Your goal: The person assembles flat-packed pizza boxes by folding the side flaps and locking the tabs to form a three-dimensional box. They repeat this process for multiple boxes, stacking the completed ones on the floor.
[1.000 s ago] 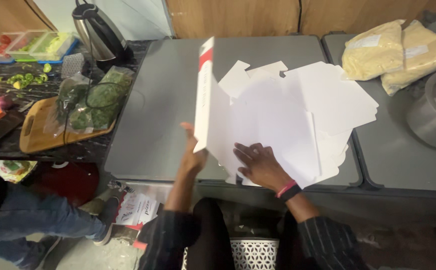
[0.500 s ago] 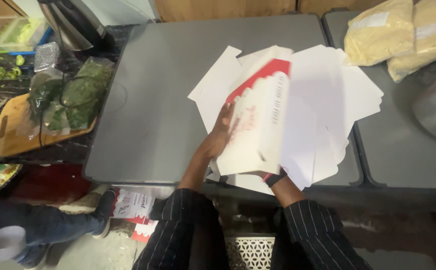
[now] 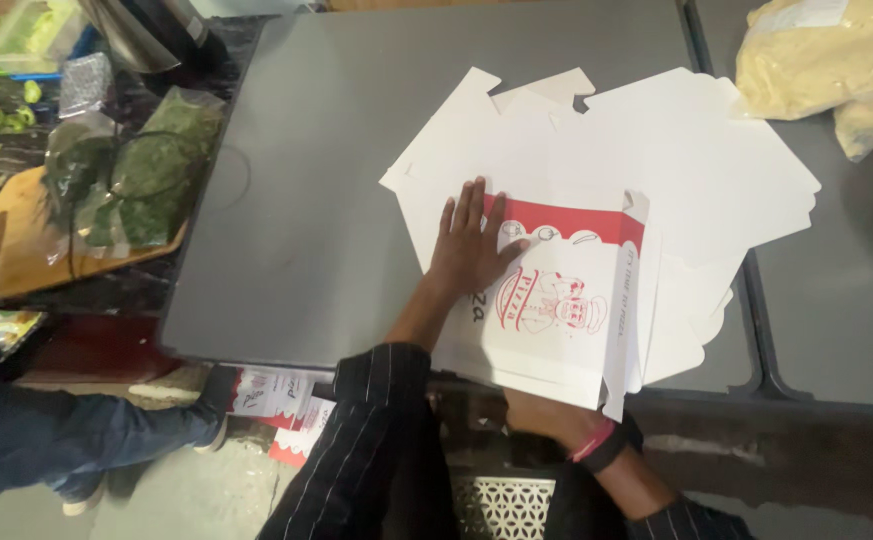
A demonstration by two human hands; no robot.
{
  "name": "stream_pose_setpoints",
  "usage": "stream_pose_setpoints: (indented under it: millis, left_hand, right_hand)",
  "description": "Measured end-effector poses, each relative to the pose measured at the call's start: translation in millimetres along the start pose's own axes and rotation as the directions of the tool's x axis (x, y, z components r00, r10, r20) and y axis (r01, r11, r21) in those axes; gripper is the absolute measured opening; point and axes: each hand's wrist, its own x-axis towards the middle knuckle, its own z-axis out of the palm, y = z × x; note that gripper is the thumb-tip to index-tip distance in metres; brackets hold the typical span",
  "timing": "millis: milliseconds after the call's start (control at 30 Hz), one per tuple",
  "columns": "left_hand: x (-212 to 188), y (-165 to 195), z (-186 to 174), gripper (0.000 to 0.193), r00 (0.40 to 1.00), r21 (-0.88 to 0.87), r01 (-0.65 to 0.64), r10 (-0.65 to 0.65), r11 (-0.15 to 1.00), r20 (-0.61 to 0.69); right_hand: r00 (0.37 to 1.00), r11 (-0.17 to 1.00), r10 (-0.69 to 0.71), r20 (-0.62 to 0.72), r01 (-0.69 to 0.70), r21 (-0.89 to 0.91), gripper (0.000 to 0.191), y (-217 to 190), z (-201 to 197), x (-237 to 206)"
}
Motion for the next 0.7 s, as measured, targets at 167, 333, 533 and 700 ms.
stream_pose_setpoints:
  millis: [167, 333, 533, 700]
  left_hand:
    - [32.7, -18.5, -1.7, 0.088, 0.995, -0.085, -0.104, 0.103, 0.991, -0.015]
    - [-9.1, -17.2, -8.1, 0.091, 0.991, -0.142, -0.124, 0.128, 0.982, 0.024]
    - [-101.2, -5.0, -33.6, 0.094, 0.988, -0.136, -0.136, 0.145, 0.981, 0.053]
    - [-147.0, -2.5, -47.2, 0.102, 0.992, -0.211, -0.083, 0.101, 0.974, 0.076]
  right_hand:
    - [0.887, 0.890, 0.161, 0.433, -0.320, 0.324, 0.048, 0.8, 11.1, -3.1]
    - [0.997, 0.991, 0.077, -0.024, -0.074, 0.108, 0.048, -1.2, 19.0, -7.0]
    - [0.990, 0.990, -0.097, -0.105, 0.085, -0.115, 0.041, 1.2, 24.7, -7.2]
    - [0.996, 0.978, 0.084, 0.036, -0.089, 0.190, 0.025, 4.5, 27.4, -11.8]
